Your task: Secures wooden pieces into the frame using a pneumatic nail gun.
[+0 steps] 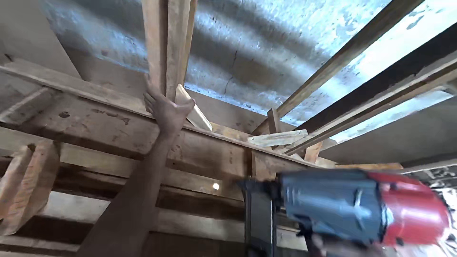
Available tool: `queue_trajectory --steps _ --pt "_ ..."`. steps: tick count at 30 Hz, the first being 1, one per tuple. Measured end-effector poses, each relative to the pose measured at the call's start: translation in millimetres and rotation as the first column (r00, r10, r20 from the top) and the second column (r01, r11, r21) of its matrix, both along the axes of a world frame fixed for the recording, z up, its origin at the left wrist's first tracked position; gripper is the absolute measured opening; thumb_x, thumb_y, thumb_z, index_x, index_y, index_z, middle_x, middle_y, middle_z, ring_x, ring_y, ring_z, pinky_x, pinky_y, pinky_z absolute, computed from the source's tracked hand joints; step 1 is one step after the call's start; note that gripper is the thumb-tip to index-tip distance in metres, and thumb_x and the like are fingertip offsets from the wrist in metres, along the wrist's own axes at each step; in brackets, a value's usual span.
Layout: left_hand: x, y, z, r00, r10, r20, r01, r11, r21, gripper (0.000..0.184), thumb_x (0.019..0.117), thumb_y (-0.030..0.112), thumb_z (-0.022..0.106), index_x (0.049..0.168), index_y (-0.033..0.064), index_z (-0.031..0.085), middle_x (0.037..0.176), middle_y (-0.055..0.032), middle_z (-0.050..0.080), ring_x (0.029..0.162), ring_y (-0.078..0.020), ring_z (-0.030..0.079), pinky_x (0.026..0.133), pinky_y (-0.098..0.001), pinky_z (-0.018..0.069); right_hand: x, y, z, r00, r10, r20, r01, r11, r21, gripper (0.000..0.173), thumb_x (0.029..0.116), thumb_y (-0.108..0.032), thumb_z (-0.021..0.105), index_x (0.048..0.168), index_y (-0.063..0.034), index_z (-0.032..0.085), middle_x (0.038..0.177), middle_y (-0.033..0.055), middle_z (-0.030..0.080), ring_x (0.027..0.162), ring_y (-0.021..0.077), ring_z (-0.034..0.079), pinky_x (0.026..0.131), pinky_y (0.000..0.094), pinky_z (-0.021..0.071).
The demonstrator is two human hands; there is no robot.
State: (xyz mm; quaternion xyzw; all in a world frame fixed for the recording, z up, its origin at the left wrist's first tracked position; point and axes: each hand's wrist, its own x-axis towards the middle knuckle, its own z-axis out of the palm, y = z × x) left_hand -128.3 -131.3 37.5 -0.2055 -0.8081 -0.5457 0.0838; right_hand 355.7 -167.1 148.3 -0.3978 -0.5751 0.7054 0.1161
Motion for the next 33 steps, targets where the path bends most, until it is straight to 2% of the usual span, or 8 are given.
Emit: queue_trajectory --steps 3,6,11,16,20,26,29,33 --pt "-2 0 -3 1.0 -0.003 -0.023 0.004 0.999 0.044 0.145 0.0533 0.063 0.09 0.163 0.008 0.013 0.159 -0.026 0.034 0.146 -0.0407 0.037 0.119 -0.0565 0.0329 -56 65 5 0.99 0.049 -0.129 -0.068 0.987 -0.147 0.023 0.0881 -0.025 0.069 0.107 -0.0132 0.073 0.071 -0.0001 0.064 0.06 0.0117 0.065 0.06 0.0321 0.0604" --pt "-2 0 -2 1.0 -0.028 -0.011 0.029 0.998 0.061 0.146 0.0541 0.06 0.092 0.164 0.0088 0.01 0.161 -0.0247 0.032 0.148 -0.041 0.033 0.12 -0.0571 0.0299 -100 119 -4 0.995 0.06 -0.076 -0.069 0.991 -0.115 0.015 0.0839 -0.023 0.062 0.087 -0.0112 0.072 0.063 0.0008 0.059 0.055 0.0113 0.061 0.057 0.0301 0.0573" --pt "-6 6 -9 0.997 0.029 -0.068 -0.024 0.997 0.072 0.146 0.0523 0.065 0.088 0.163 0.0062 0.013 0.152 -0.0272 0.04 0.14 -0.0426 0.041 0.115 -0.0556 0.037 -143 177 -11 0.988 0.156 -0.014 -0.156 0.978 -0.135 0.022 0.0847 -0.017 0.061 0.104 -0.0067 0.066 0.064 0.003 0.056 0.053 0.0128 0.06 0.054 0.0302 0.0571" --pt "-9 7 -11 0.992 0.021 -0.122 -0.007 0.994 0.112 0.143 0.0532 0.061 0.088 0.162 0.0034 0.016 0.153 -0.0258 0.04 0.141 -0.0397 0.04 0.117 -0.0537 0.0351 -158 194 -17 0.973 0.216 0.083 -0.209 0.974 -0.083 0.021 0.0833 -0.018 0.06 0.101 -0.0078 0.067 0.064 0.0022 0.055 0.052 0.0122 0.058 0.053 0.0305 0.0563" --pt "-9 6 -9 0.994 0.022 -0.108 -0.012 0.996 0.088 0.145 0.0529 0.062 0.089 0.162 0.0016 0.015 0.153 -0.0263 0.04 0.141 -0.0405 0.04 0.117 -0.0535 0.0351 -175 187 -20 0.972 0.196 0.128 -0.191 0.98 -0.053 0.012 0.0816 -0.017 0.06 0.088 -0.0095 0.067 0.062 0.0033 0.056 0.05 0.0132 0.058 0.052 0.0311 0.0551" --pt "-10 7 -8 0.996 0.027 -0.083 -0.021 0.997 0.074 0.144 0.0525 0.068 0.086 0.162 0.0036 0.017 0.151 -0.0251 0.041 0.139 -0.0397 0.042 0.115 -0.0554 0.0356 -177 199 -19 0.954 0.256 0.154 -0.243 0.965 -0.1 0.01 0.0824 -0.019 0.06 0.085 -0.012 0.068 0.064 0.0025 0.057 0.053 0.0122 0.059 0.055 0.0301 0.0557" --pt "-9 6 -8 0.997 0.031 -0.072 -0.027 0.998 0.056 0.144 0.0525 0.069 0.085 0.16 0.0002 0.018 0.148 -0.0251 0.044 0.137 -0.0394 0.043 0.114 -0.0567 0.0349 -180 203 -22 0.946 0.28 0.165 -0.264 0.958 -0.115 0.011 0.0805 -0.017 0.06 0.088 -0.012 0.068 0.064 0.0023 0.057 0.053 0.0125 0.059 0.055 0.0305 0.0554" --pt "-9 8 -8 0.998 0.023 -0.064 -0.018 0.997 0.07 0.145 0.0528 0.069 0.085 0.161 -0.0002 0.016 0.151 -0.0268 0.04 0.141 -0.0403 0.04 0.117 -0.0554 0.0329 -176 207 -20 0.95 0.276 0.147 -0.254 0.955 -0.154 0.021 0.0801 -0.016 0.06 0.1 -0.0101 0.065 0.063 0.002 0.055 0.052 0.0123 0.058 0.053 0.0308 0.056"
